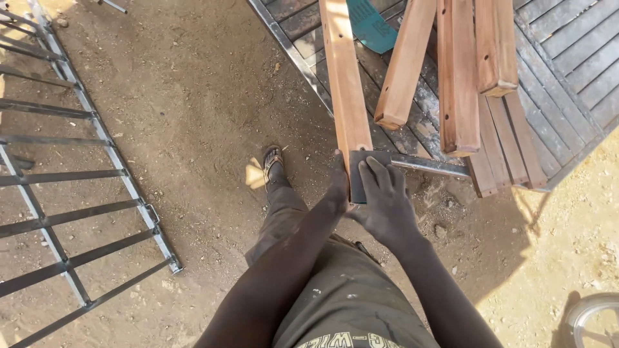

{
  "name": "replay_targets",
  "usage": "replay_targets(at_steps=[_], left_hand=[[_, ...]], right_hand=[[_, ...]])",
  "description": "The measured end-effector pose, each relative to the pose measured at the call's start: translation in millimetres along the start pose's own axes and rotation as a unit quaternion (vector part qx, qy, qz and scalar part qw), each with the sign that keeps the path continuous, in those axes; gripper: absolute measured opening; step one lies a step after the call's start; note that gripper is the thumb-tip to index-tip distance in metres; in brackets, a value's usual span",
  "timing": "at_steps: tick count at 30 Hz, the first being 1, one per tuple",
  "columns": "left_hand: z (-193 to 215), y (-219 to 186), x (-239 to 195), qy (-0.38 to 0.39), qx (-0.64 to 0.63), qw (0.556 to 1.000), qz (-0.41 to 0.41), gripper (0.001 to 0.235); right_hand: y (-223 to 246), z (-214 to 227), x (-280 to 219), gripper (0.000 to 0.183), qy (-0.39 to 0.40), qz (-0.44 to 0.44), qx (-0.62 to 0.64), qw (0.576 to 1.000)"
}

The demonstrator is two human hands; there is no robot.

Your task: Sanding a long wooden beam manually with sandpaper on a workshop table

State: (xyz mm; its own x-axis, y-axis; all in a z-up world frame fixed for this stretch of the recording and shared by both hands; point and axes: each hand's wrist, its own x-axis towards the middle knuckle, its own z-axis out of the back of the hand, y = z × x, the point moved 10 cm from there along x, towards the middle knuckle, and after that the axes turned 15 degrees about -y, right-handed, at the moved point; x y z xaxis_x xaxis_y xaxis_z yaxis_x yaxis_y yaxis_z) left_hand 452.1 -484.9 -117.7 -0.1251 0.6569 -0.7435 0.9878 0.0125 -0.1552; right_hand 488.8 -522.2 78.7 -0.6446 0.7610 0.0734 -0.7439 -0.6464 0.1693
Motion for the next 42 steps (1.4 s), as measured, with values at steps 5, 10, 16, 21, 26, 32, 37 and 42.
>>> replay_targets(at_steps=[5, 10, 16, 21, 26, 32, 37, 42], left_hand=[[7.2, 2.5, 22.4, -0.045, 0.038, 0.998, -0.013, 0.064], [-7.7, 6.3, 8.2, -0.015, 0.027, 0.999, 0.008, 0.076], [3.8, -1.3, 2.5, 0.023, 0.028, 0.999, -0.006, 0.076], [11.5, 4.5, -8.3, 0.001, 0.108, 0.994, -0.018, 0.078], [-10.3, -24.0, -44.2, -0.027, 0.165, 0.984, -0.059, 0.083], [-41.7, -39.2, -104.5, -0.011, 0.209, 0.973, -0.095, 0.09], [-20.5, -43.8, -58.0, -0.101, 0.322, 0.926, -0.168, 0.069], [2.3, -45.8, -22.6, -0.133, 0.379, 0.895, -0.195, 0.074]], right_hand=[[-11.6, 5.3, -1.6, 0.068, -0.04, 0.047, -0.087, 0.994], [1.0, -2.9, -2.9, 0.049, -0.118, 0.058, 0.025, 0.991], [-4.2, 14.8, -9.1, 0.059, -0.128, 0.059, 0.091, 0.986], [-15.3, 35.9, -15.3, 0.05, -0.043, -0.033, 0.171, 0.984], [-50.8, 47.0, -32.5, 0.048, -0.018, -0.238, 0.361, 0.902], [-69.8, 33.9, -45.6, 0.043, -0.029, -0.295, 0.384, 0.875], [-82.9, 16.8, -49.8, 0.045, -0.063, -0.284, 0.411, 0.864], [-93.4, 6.5, -54.1, 0.043, -0.068, -0.305, 0.416, 0.854]])
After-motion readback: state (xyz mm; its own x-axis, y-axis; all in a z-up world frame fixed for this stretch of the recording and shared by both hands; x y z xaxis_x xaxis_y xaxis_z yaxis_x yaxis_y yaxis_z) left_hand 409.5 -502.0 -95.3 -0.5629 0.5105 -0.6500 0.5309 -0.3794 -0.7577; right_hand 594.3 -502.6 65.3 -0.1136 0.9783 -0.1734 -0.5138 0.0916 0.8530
